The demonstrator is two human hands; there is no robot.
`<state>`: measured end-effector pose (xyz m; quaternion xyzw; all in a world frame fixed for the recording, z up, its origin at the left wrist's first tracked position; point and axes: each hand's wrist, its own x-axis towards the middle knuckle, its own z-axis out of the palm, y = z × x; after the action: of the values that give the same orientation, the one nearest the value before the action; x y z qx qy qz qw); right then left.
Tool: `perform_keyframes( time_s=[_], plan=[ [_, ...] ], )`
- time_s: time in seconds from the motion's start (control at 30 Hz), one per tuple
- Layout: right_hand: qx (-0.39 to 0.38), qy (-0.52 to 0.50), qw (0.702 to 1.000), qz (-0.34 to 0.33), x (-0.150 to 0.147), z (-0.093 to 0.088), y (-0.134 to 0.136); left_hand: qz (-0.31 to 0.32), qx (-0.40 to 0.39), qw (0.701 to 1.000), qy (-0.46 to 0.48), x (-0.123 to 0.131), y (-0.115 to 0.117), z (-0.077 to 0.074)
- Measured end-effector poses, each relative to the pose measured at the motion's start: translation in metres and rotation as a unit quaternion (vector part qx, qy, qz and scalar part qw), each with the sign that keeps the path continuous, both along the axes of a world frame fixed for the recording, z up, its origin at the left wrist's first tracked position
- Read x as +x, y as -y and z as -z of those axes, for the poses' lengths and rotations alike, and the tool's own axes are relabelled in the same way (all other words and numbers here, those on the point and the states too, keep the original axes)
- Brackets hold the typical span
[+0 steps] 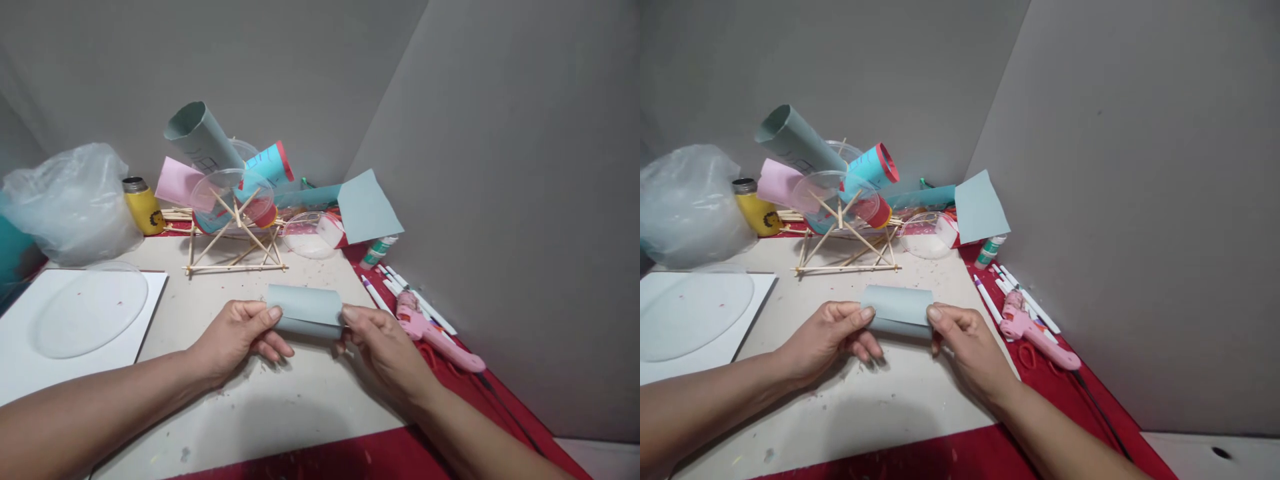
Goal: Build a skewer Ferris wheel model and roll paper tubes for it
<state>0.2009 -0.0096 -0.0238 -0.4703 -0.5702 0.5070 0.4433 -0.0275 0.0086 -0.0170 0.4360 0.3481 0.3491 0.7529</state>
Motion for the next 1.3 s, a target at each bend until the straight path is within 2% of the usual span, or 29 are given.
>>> perform_keyframes(
  time_s=[0.23, 0.47, 0.67, 0.8, 0.87, 0.93, 1.03, 1.1, 1.2, 1.3],
  plan=[
    [-0.043, 0.003, 0.999, -0.002, -0.012, -0.013, 0.003, 0.011, 0.031, 0.999, -0.044, 0.001, 0.003, -0.001],
    [0.019, 0.033, 0.999, -0.014, -0.017, -0.015, 0.005, 0.059, -0.006, 0.998, -0.038, 0.003, 0.005, 0.000],
    [0.051, 0.033, 0.997, -0.039, -0.020, -0.021, 0.009, 0.053, 0.047, 0.995, -0.076, 0.003, 0.006, -0.001],
    [0.033, 0.023, 0.998, -0.043, -0.017, -0.017, 0.006, 0.032, 0.074, 0.991, -0.104, 0.004, 0.006, -0.002],
    [0.007, -0.023, 1.000, -0.010, -0.014, -0.012, 0.001, -0.002, 0.093, 0.988, -0.121, 0.003, 0.006, -0.002],
    [-0.044, -0.122, 0.989, 0.068, -0.010, -0.008, -0.008, -0.039, 0.132, 0.979, -0.148, 0.001, 0.005, -0.002],
    [-0.164, -0.260, 0.932, 0.194, -0.004, -0.009, -0.030, -0.051, 0.232, 0.953, -0.191, -0.002, 0.003, 0.000],
    [-0.206, -0.276, 0.911, 0.226, 0.001, -0.013, -0.048, -0.026, 0.306, 0.928, -0.210, -0.003, 0.003, 0.003],
    [-0.208, -0.270, 0.905, 0.257, 0.009, -0.018, -0.082, 0.016, 0.401, 0.885, -0.238, -0.004, 0.002, 0.008],
    [-0.206, -0.258, 0.902, 0.279, 0.016, -0.021, -0.116, 0.045, 0.455, 0.852, -0.257, -0.005, 0.002, 0.010]
  ],
)
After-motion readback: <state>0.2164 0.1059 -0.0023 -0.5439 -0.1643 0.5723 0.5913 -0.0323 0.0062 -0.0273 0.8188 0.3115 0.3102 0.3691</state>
